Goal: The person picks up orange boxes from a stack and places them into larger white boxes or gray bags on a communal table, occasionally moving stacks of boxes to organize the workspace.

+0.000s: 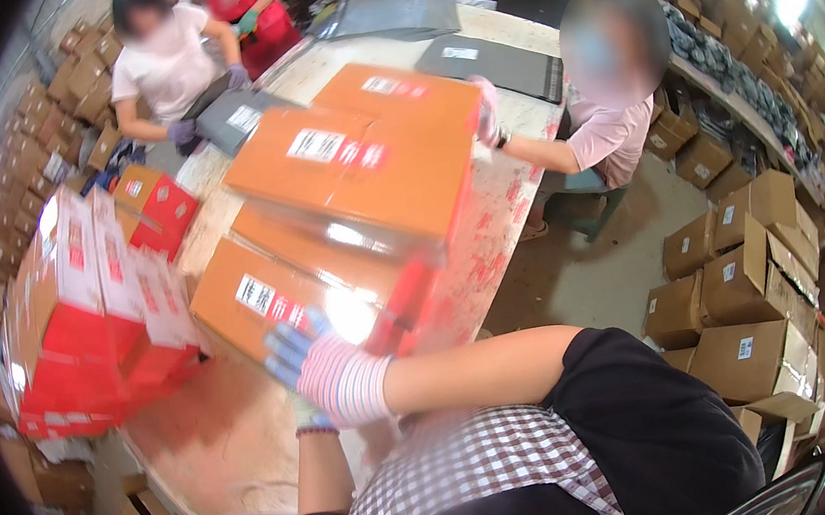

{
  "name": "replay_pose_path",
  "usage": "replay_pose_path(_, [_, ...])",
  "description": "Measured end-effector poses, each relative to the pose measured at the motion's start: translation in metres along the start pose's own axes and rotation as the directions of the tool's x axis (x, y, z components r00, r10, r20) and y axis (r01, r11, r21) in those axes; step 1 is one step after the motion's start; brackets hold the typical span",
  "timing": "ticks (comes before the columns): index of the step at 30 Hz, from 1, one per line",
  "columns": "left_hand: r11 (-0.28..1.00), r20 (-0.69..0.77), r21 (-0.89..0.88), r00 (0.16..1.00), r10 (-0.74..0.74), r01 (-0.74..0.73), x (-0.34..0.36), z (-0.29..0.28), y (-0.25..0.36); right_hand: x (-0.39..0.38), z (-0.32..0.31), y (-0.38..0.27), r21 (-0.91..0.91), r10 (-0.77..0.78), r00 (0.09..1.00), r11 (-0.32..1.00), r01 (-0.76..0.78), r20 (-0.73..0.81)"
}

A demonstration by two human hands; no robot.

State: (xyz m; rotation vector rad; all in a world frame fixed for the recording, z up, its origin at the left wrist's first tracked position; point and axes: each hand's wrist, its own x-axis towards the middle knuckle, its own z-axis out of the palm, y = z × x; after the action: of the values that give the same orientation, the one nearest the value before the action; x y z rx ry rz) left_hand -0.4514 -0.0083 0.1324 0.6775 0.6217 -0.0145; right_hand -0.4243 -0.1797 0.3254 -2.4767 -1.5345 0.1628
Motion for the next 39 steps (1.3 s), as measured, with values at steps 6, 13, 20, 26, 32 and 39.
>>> replay_pose_path(6, [0.999, -0.237, -0.020, 0.971, 0.028, -0.033, -0.003, -0.009, -0.010, -0.022, -0.005, 0.056, 0.148, -0.128, 0.986, 0.979, 0.142, -0.105])
replay_pose_path(13, [0.999, -0.321, -0.034, 0.947, 0.010, -0.022, 0.045, 0.056, -0.037, -0.034, -0.014, 0.150, 0.141, -0.094, 0.984, 0.983, 0.115, -0.150])
replay_pose_path(20, [0.997, -0.026, -0.007, 0.996, -0.083, 0.083, 0.168, 0.195, -0.064, -0.063, -0.064, 0.295, 0.114, 0.056, 0.990, 0.993, -0.041, -0.130])
replay_pose_path(26, [0.987, 0.165, -0.022, 0.975, -0.152, 0.157, 0.214, 0.262, -0.076, -0.060, -0.088, 0.376, 0.059, 0.155, 0.980, 0.987, -0.149, -0.123])
replay_pose_path(32, [0.975, 0.008, 0.104, 0.980, -0.198, 0.197, 0.189, 0.256, -0.054, -0.050, -0.103, 0.372, 0.020, 0.127, 0.983, 0.992, -0.126, -0.132])
replay_pose_path(39, [0.782, -0.024, 0.623, 0.999, 0.043, -0.019, 0.030, 0.206, -0.030, -0.064, -0.088, 0.382, 0.001, 0.092, 0.970, 0.996, -0.094, -0.224])
